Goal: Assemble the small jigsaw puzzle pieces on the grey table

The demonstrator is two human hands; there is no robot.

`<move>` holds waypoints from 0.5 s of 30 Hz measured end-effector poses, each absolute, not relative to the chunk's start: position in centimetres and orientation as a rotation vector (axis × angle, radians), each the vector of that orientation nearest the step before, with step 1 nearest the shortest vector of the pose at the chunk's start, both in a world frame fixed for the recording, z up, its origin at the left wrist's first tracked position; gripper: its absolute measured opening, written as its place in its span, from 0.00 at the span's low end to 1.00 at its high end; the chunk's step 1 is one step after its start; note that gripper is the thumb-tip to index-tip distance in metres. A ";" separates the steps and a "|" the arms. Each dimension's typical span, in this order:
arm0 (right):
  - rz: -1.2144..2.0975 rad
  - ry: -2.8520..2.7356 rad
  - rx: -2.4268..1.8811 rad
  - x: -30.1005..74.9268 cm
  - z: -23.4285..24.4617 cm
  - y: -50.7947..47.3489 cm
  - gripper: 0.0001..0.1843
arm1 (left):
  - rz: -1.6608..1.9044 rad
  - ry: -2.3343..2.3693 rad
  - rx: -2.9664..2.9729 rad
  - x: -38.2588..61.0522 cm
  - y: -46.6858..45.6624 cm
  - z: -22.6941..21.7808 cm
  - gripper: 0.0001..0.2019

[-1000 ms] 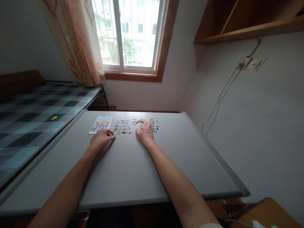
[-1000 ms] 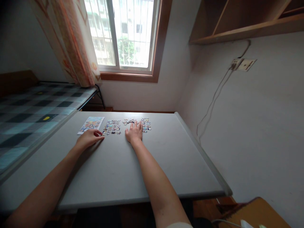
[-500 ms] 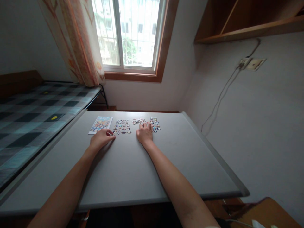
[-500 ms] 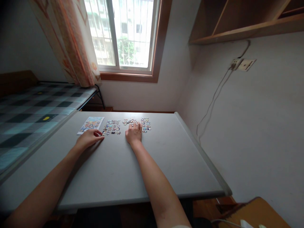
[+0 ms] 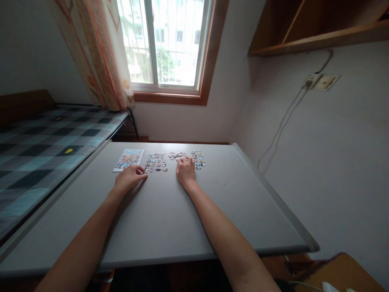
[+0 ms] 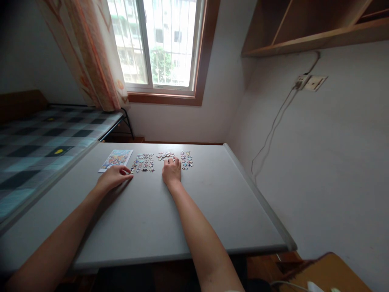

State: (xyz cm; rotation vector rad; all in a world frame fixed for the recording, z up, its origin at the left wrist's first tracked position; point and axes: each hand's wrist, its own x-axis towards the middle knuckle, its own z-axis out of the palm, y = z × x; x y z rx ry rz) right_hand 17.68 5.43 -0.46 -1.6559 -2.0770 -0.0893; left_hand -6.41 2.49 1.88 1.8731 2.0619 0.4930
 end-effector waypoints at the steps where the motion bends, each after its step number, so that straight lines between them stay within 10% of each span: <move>1: -0.087 -2.074 -1.662 17.7 -0.4 5.4 0.16 | 0.486 2.061 1.875 -6.4 2.5 1.9 0.17; 15: -0.081 -2.105 -1.736 17.6 0.3 4.5 0.14 | 0.625 2.181 1.895 -5.8 2.0 3.2 0.18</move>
